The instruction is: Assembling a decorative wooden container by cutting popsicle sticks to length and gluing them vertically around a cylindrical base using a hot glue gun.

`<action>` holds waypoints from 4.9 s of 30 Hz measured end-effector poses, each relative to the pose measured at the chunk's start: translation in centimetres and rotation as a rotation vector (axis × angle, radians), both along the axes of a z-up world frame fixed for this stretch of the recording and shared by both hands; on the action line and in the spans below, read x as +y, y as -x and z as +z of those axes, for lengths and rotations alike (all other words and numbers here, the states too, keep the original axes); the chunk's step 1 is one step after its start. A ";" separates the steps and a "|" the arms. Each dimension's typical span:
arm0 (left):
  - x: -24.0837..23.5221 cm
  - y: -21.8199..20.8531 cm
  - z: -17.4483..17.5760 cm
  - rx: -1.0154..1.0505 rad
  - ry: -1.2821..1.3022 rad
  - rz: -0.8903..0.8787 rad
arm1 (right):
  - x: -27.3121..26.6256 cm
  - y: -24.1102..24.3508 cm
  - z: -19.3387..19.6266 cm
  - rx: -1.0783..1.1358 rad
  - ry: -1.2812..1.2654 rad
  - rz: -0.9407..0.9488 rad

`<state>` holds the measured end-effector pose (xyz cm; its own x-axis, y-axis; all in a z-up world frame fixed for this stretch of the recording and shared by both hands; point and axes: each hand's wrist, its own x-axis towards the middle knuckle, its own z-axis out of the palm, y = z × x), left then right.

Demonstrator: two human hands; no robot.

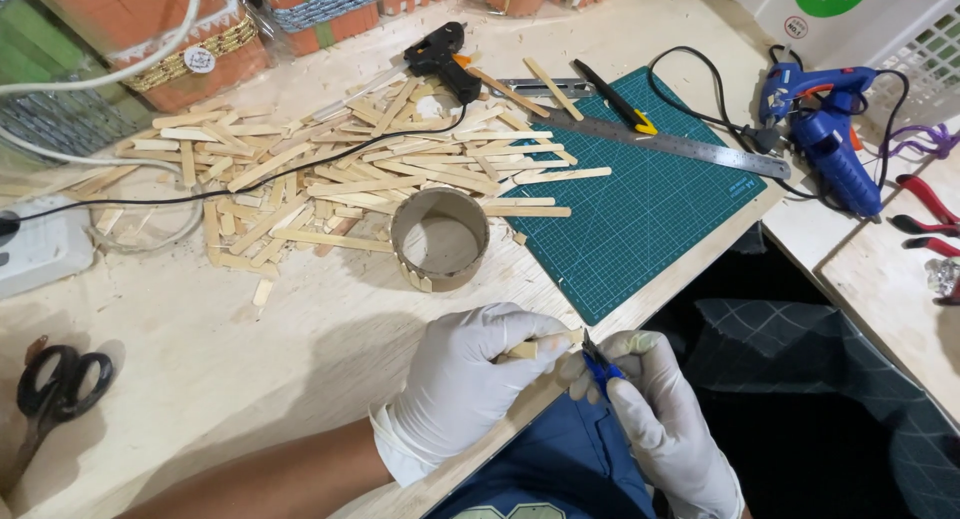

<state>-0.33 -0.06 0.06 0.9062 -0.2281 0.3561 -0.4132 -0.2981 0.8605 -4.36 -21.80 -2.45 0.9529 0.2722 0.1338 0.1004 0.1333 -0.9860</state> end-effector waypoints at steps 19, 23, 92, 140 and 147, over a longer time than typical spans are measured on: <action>-0.1 0.2 0.1 -0.067 -0.075 0.022 | -0.1 -0.6 -0.2 -0.274 0.492 -0.081; -0.1 -0.3 -0.7 0.034 -0.153 0.031 | -0.1 -0.8 -0.7 -0.245 0.626 -0.191; -0.5 -2.0 -3.0 0.376 -0.114 -0.192 | 2.7 -4.8 -0.9 0.068 0.170 -0.323; -0.6 -1.9 -2.4 0.320 0.216 -0.034 | 0.2 -6.9 0.2 -0.239 0.444 -0.434; -0.9 -2.3 -2.3 0.536 0.076 0.051 | -0.8 -9.5 -1.4 -0.397 1.036 -0.505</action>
